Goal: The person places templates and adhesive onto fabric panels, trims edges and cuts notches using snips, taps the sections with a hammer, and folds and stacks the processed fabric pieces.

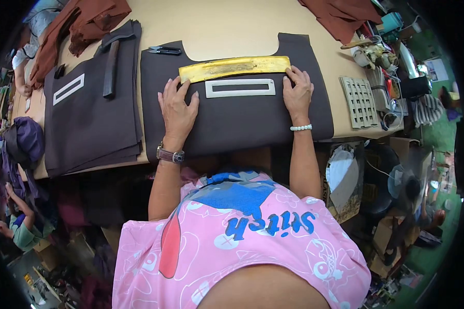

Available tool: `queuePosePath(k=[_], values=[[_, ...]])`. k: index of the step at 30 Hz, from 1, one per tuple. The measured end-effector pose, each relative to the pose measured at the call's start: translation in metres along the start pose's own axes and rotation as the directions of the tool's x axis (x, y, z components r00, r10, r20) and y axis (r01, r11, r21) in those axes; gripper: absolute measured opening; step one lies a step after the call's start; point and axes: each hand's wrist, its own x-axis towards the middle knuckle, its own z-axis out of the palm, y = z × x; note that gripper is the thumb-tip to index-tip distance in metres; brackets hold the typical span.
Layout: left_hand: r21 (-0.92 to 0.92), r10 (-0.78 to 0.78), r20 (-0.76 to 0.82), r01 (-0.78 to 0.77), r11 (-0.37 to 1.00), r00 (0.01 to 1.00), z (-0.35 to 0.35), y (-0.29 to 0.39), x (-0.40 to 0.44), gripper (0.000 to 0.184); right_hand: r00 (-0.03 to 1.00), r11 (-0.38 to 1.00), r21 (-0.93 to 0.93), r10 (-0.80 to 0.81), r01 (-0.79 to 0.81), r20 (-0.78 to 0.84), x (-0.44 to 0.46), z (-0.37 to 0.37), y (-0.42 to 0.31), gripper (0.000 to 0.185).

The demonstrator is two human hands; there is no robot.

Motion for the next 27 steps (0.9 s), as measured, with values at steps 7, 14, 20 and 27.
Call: queuePosePath(k=[7, 14, 20, 27], values=[[0.136, 0.032, -0.02, -0.029, 0.99, 0.999, -0.001, 0.005, -0.001, 0.043, 0.999, 0.998, -0.06, -0.007, 0.01, 0.042, 0.003, -0.005, -0.006, 0.031], [0.039, 0.115, -0.025, -0.114, 0.993, 0.993, -0.014, 0.032, -0.019, 0.049, 0.997, 0.987, 0.156, -0.036, 0.025, 0.062, -0.029, -0.04, -0.024, 0.034], [-0.005, 0.147, 0.047, -0.147, 0.989, 0.988, 0.0, 0.036, -0.036, 0.044, 0.993, 0.979, 0.204, -0.04, 0.017, 0.111, -0.054, -0.034, -0.036, 0.033], [-0.055, 0.178, 0.051, -0.175, 0.983, 0.983, 0.001, 0.037, -0.039, 0.038, 0.99, 0.978, 0.208, -0.02, -0.009, 0.136, -0.051, -0.03, -0.035, 0.034]])
